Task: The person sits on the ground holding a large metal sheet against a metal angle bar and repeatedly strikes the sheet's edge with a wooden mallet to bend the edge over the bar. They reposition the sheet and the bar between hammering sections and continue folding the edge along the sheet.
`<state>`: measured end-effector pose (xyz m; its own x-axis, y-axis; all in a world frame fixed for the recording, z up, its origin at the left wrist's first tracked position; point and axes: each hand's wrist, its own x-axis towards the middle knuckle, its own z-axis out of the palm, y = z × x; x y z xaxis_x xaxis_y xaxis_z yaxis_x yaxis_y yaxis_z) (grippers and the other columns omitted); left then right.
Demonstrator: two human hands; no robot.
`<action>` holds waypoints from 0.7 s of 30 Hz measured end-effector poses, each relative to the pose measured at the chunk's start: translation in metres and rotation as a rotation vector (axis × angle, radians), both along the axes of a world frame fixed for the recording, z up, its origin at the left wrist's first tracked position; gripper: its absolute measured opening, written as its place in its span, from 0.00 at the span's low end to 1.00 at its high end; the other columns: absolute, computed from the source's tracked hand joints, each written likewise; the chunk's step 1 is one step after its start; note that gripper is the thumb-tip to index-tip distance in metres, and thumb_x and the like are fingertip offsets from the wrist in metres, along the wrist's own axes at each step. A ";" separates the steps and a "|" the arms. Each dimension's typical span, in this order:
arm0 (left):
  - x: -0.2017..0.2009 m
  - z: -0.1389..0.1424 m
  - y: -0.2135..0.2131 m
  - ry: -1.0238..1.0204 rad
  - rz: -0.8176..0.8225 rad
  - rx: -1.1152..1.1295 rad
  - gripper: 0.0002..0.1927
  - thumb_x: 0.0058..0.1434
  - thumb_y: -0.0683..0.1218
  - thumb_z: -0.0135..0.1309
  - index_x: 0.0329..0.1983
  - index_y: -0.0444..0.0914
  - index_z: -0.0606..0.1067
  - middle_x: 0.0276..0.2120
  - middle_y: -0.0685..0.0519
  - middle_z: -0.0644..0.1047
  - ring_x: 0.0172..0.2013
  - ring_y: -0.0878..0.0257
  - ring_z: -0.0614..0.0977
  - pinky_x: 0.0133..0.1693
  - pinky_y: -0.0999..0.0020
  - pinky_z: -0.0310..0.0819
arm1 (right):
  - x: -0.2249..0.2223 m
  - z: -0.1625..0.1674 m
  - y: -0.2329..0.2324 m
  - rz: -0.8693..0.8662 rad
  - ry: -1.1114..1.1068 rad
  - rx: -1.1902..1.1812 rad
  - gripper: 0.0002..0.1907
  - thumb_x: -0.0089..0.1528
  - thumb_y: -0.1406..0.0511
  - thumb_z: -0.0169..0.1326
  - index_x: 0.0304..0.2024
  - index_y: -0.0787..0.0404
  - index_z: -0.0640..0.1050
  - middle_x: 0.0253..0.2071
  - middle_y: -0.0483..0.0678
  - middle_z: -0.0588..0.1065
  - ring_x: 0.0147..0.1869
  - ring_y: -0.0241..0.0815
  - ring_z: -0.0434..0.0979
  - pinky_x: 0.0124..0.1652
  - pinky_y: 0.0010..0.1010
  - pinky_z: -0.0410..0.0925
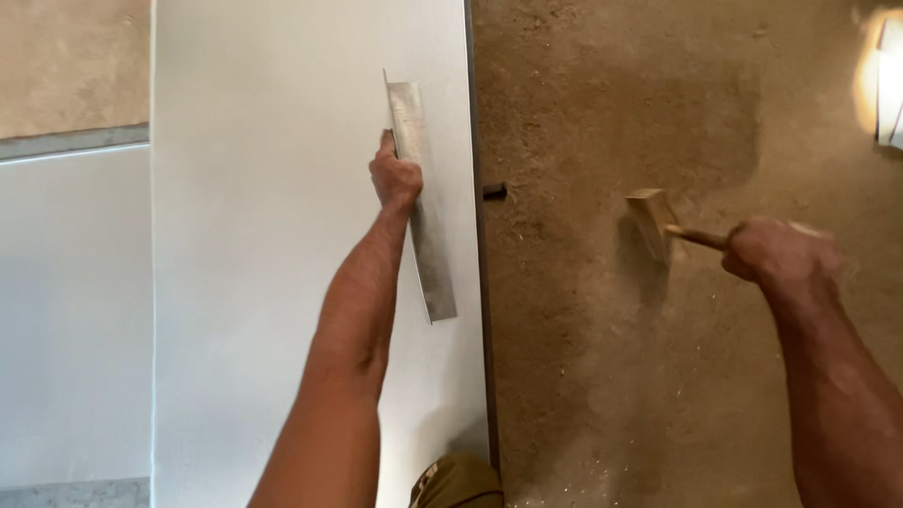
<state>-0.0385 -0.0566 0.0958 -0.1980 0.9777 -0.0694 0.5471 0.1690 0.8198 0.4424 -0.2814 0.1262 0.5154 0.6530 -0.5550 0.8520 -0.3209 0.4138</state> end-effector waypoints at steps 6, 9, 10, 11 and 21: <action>-0.047 0.068 -0.116 -0.125 -0.017 0.041 0.36 0.51 0.31 0.42 0.66 0.39 0.68 0.50 0.42 0.81 0.49 0.49 0.84 0.52 0.59 0.77 | -0.116 -0.046 -0.175 -0.039 0.032 0.452 0.22 0.77 0.53 0.42 0.36 0.53 0.82 0.22 0.44 0.73 0.22 0.36 0.68 0.22 0.31 0.64; -0.032 0.090 -0.168 -0.235 0.010 -0.003 0.29 0.55 0.33 0.44 0.61 0.34 0.74 0.49 0.40 0.83 0.50 0.49 0.85 0.53 0.58 0.79 | -0.185 -0.081 -0.307 -0.431 0.391 0.485 0.19 0.75 0.55 0.42 0.43 0.56 0.80 0.26 0.49 0.76 0.25 0.43 0.72 0.26 0.41 0.67; -0.020 0.094 -0.189 -0.307 -0.005 -0.002 0.29 0.55 0.33 0.42 0.61 0.35 0.73 0.48 0.41 0.82 0.49 0.49 0.85 0.52 0.59 0.78 | -0.205 -0.093 -0.342 -0.670 0.404 0.296 0.14 0.68 0.61 0.52 0.54 0.54 0.80 0.36 0.50 0.80 0.36 0.46 0.80 0.37 0.44 0.75; -0.007 0.093 -0.217 -0.380 -0.020 0.002 0.29 0.55 0.34 0.41 0.61 0.35 0.73 0.48 0.41 0.82 0.48 0.49 0.85 0.51 0.59 0.78 | -0.220 -0.102 -0.370 -0.590 0.459 0.196 0.19 0.67 0.53 0.55 0.56 0.53 0.82 0.49 0.49 0.75 0.49 0.45 0.77 0.48 0.43 0.71; -0.125 -0.039 -0.507 -0.308 -0.227 -0.491 0.33 0.57 0.49 0.62 0.66 0.37 0.69 0.60 0.43 0.78 0.53 0.53 0.85 0.48 0.59 0.84 | -0.239 -0.109 -0.412 -0.837 1.054 0.540 0.29 0.65 0.52 0.55 0.62 0.63 0.75 0.57 0.55 0.80 0.60 0.50 0.81 0.58 0.39 0.72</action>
